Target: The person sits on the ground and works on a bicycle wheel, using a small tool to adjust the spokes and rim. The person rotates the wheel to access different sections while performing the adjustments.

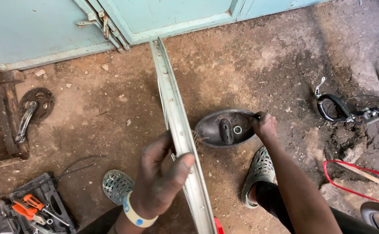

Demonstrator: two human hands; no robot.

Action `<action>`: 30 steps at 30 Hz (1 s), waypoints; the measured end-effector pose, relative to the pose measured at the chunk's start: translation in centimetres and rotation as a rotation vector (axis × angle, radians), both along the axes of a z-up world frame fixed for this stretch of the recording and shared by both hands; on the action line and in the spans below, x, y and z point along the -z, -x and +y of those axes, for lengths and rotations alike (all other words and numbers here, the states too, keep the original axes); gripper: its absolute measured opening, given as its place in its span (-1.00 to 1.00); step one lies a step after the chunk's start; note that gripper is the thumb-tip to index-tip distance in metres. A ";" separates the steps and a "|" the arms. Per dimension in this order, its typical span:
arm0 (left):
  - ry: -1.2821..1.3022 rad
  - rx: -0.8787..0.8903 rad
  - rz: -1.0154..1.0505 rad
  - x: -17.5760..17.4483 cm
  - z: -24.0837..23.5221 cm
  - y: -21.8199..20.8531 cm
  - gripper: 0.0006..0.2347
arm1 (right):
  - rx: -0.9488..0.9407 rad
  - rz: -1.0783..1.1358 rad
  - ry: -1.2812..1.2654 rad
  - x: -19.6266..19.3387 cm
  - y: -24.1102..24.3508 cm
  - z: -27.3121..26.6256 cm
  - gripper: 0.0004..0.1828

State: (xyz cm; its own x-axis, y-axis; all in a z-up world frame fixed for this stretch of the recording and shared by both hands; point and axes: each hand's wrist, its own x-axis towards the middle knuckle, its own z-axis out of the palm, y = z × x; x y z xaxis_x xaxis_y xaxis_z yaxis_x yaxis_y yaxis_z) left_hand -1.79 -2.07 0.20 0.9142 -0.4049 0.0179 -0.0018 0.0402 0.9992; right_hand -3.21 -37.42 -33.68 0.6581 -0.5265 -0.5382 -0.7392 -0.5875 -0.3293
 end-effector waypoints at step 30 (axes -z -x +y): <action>0.112 -0.106 -0.047 2.1 -0.9 -1.6 -0.75 | 0.420 -0.445 -0.405 14.8 4.8 14.7 -0.89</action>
State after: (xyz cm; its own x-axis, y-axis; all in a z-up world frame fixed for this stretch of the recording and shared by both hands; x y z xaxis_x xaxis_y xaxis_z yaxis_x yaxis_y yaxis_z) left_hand -0.16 -2.96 -1.90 0.9488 -0.2993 0.1014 -0.0587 0.1481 0.9872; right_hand -8.06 -22.67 -48.44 0.6462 -0.5992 -0.4726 -0.6208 -0.0526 -0.7822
